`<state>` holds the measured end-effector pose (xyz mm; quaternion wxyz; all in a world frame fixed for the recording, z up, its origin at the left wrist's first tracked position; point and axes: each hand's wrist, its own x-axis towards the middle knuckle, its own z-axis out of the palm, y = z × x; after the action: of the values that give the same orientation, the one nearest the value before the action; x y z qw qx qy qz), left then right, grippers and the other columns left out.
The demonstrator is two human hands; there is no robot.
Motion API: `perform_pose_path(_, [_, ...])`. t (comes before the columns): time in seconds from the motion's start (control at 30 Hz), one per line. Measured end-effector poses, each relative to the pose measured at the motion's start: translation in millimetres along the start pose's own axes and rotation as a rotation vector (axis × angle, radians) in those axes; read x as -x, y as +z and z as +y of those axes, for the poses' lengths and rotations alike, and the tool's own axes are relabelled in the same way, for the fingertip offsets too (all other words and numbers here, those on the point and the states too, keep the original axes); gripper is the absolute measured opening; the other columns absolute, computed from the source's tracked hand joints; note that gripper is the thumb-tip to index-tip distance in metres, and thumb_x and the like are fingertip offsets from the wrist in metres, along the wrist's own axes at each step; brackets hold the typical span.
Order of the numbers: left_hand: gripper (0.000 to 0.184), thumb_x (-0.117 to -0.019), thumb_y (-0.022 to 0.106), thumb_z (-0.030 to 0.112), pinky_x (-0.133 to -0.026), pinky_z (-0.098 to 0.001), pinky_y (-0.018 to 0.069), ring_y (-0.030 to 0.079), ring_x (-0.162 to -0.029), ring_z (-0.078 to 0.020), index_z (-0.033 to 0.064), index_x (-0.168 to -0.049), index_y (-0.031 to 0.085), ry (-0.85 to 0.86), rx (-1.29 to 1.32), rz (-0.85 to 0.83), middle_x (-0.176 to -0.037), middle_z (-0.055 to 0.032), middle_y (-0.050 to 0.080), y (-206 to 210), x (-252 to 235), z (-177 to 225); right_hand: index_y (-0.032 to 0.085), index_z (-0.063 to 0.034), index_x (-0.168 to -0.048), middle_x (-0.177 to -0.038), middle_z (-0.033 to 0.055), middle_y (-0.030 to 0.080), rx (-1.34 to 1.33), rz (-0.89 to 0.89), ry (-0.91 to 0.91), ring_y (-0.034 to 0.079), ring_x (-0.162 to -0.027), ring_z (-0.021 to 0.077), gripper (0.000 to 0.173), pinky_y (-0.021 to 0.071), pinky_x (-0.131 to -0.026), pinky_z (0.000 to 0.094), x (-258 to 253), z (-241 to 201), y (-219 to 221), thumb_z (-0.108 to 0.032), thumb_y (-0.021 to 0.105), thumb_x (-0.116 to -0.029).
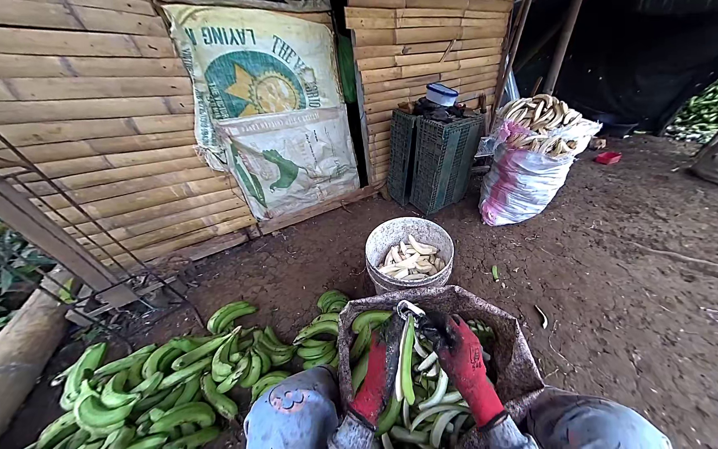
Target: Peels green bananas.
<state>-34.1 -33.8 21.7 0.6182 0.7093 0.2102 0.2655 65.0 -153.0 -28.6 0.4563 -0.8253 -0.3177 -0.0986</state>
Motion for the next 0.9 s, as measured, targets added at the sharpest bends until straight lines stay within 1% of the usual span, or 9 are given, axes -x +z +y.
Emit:
perform_pose_path(0.07, [0.031,-0.107,0.045,0.01,-0.09,-0.0176,0.0492,0.061,-0.1,-0.0019,-0.0085,-0.127,0.059,0.091,0.019,0.056,-0.113,-0.0106,0.066,8,-11,1,0.07,0.004,-0.122,-0.113,0.0261,0.07,-0.015,0.044,0.104,0.07,-0.103,0.0417,0.035,0.0543,-0.091,0.0575,-8,5,-6,-0.012,0.066,-0.091])
perform_pose_path(0.13, [0.04,-0.1052,0.047,0.011,-0.11,-0.025,0.043,0.057,-0.127,-0.0095,-0.0076,-0.141,0.051,0.344,0.003,0.025,-0.139,-0.0155,0.06,4,-47,10,0.071,0.0044,-0.12,-0.108,0.0235,0.072,-0.058,0.129,0.089,0.071,-0.1,0.0381,0.034,0.0552,-0.09,0.0554,-10,12,-12,-0.014,0.065,-0.0911])
perform_pose_path(0.2, [0.055,-0.1021,0.057,0.015,-0.114,-0.0376,0.0426,0.054,-0.134,-0.0197,0.003,-0.153,0.041,0.437,-0.154,0.052,-0.148,-0.0146,0.054,0,-95,27,0.072,0.0025,-0.119,-0.106,0.0205,0.073,-0.078,0.166,0.056,0.072,-0.097,0.0341,0.035,0.0565,-0.089,0.0527,-9,16,-14,-0.017,0.066,-0.0909])
perform_pose_path(0.33, [0.064,-0.0991,0.067,0.025,-0.11,-0.0559,0.0422,0.053,-0.131,-0.0392,0.0044,-0.153,0.04,0.276,-0.613,-0.053,-0.146,-0.0249,0.05,-6,-142,40,0.072,0.0025,-0.118,-0.107,0.0191,0.073,-0.104,0.157,0.032,0.071,-0.099,0.0318,0.036,0.0564,-0.091,0.0502,-3,18,-16,-0.019,0.067,-0.0899])
perform_pose_path(0.47, [0.047,-0.1034,0.055,0.022,-0.118,-0.0564,0.0326,0.042,-0.143,-0.0394,-0.0034,-0.143,0.051,-0.232,-1.177,-0.529,-0.15,-0.026,0.048,-3,-118,-4,0.074,-0.0009,-0.117,-0.105,0.015,0.074,-0.114,0.172,0.029,0.072,-0.097,0.0261,0.036,0.0577,-0.089,0.0453,-3,20,-20,-0.025,0.065,-0.0912])
perform_pose_path(0.63, [0.07,-0.0979,0.059,0.006,-0.117,-0.0663,0.0227,0.025,-0.148,-0.052,-0.0052,-0.157,0.025,-0.174,-1.574,-0.576,-0.16,-0.0348,0.024,2,-126,-109,0.074,-0.0002,-0.116,-0.105,0.0174,0.073,-0.093,0.12,0.025,0.072,-0.097,0.0315,0.038,0.0571,-0.089,0.0506,2,16,-18,-0.027,0.066,-0.0906])
perform_pose_path(0.7, [0.055,-0.1024,0.047,0.001,-0.117,-0.0647,0.0246,0.03,-0.146,-0.053,-0.0087,-0.154,0.031,-0.177,-1.633,-0.529,-0.157,-0.0371,0.029,1,-125,-118,0.074,-0.0041,-0.118,-0.106,0.0151,0.074,-0.075,0.075,0.047,0.072,-0.098,0.0288,0.038,0.0573,-0.089,0.0493,2,17,-20,-0.03,0.065,-0.0922])
perform_pose_path(0.77, [0.05,-0.1008,0.051,0.002,-0.116,-0.0638,0.0295,0.034,-0.143,-0.0535,-0.0138,-0.146,0.04,-0.255,-1.628,-0.577,-0.153,-0.0386,0.033,1,-119,-113,0.074,-0.0105,-0.121,-0.108,0.0109,0.074,-0.052,-0.092,0.113,0.071,-0.1,0.0248,0.036,0.0565,-0.091,0.0478,0,19,-27,-0.034,0.063,-0.0952])
perform_pose_path(0.9, [0.061,-0.0999,0.059,0.016,-0.114,-0.0581,0.0378,0.044,-0.14,-0.0457,-0.0095,-0.15,0.037,-0.313,-1.293,-0.467,-0.151,-0.033,0.042,-12,-117,-76,0.073,-0.0142,-0.115,-0.105,0.0109,0.073,0.136,-0.85,0.246,0.069,-0.1,0.0282,0.035,0.0522,-0.093,0.0541,1,15,-40,-0.043,0.062,-0.0995])
